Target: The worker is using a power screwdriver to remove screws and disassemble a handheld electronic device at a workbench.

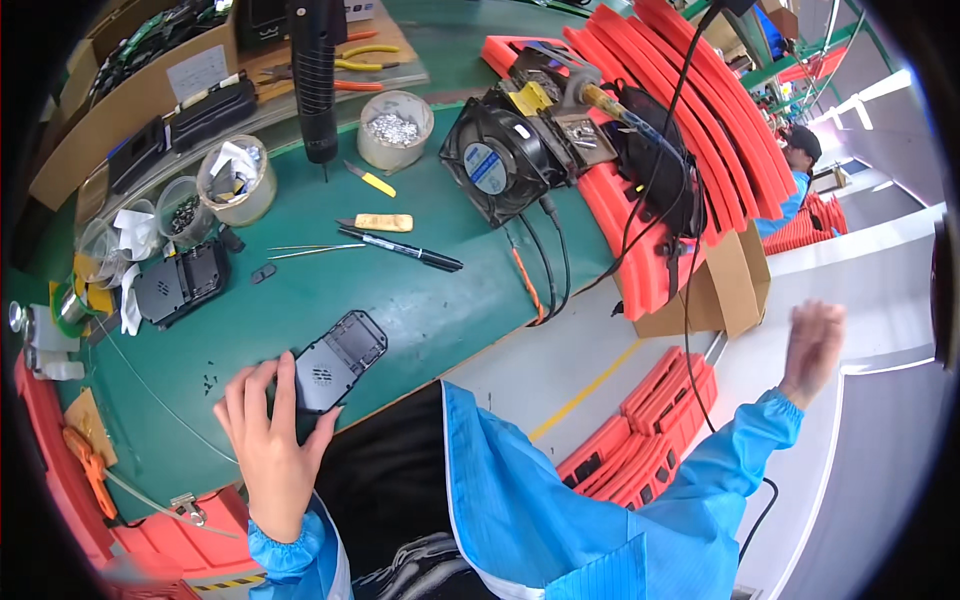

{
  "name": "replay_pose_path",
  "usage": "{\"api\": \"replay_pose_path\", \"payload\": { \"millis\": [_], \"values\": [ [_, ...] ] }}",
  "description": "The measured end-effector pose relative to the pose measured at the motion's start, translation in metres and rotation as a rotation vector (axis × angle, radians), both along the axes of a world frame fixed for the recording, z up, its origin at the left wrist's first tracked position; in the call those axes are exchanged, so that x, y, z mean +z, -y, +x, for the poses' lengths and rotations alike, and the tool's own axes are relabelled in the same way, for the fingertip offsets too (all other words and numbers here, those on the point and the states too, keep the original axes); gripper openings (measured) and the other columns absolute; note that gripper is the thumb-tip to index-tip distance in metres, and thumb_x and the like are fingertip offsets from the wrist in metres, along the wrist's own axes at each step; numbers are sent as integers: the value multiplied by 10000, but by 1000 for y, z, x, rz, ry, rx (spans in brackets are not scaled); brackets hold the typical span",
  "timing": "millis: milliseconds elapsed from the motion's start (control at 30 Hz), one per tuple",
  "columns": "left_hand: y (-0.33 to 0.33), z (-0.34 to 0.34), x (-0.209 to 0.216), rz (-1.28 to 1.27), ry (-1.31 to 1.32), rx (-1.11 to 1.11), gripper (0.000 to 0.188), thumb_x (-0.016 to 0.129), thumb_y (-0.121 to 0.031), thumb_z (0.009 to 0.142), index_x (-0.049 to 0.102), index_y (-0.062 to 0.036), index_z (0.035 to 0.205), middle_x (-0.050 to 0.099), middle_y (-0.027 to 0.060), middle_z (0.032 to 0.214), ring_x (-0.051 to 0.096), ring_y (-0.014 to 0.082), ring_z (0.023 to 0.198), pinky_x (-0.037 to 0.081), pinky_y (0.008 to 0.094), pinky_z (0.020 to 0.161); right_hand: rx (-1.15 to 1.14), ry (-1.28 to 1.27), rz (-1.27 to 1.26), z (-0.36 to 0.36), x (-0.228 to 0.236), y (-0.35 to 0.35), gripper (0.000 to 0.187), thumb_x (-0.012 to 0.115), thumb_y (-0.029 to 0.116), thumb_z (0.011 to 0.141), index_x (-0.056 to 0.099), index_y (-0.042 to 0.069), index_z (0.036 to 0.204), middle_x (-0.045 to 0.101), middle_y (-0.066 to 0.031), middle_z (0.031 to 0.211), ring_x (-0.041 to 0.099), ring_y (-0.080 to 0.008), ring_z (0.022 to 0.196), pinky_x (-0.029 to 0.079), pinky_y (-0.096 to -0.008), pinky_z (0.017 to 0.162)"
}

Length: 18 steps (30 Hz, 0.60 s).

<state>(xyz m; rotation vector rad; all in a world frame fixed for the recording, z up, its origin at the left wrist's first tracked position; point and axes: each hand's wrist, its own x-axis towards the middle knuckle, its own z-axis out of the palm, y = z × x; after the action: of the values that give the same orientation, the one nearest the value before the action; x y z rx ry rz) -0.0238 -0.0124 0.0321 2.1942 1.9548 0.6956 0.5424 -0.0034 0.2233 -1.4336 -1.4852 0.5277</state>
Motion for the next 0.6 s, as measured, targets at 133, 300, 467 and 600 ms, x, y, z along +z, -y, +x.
{"api": "replay_pose_path", "payload": {
  "millis": [133,300,467,600],
  "values": [
    [1,5,3,-4,-7,8,793,912,-146,650,602,-28,1371,570,130,1270,522,361,1193,395,501,983,919,-112,120,-10,8,-8,248,792,299,944,685,80,993,556,41,618,567,-109,606,406,-236,504],
    [0,9,-1,-6,11,18,782,911,-141,647,611,-23,1360,572,133,1266,527,363,1182,399,500,972,1754,671,-56,-157,11,-33,167,680,165,1008,753,56,1110,637,23,810,560,-64,604,363,-185,462],
    [7,7,3,-26,-4,33,764,905,-148,653,619,-15,1348,577,135,1252,530,360,1174,403,494,957,1968,520,45,-173,45,-23,269,646,75,950,751,49,1196,742,-133,1078,706,-336,1011,567,-474,881],
    [-1,5,3,-16,-19,11,751,899,-159,664,619,-8,1345,582,133,1244,533,354,1168,404,490,952,2074,212,452,-217,50,-54,310,543,150,919,724,-61,1055,662,-90,825,636,-191,673,491,-337,561]
  ]
}}
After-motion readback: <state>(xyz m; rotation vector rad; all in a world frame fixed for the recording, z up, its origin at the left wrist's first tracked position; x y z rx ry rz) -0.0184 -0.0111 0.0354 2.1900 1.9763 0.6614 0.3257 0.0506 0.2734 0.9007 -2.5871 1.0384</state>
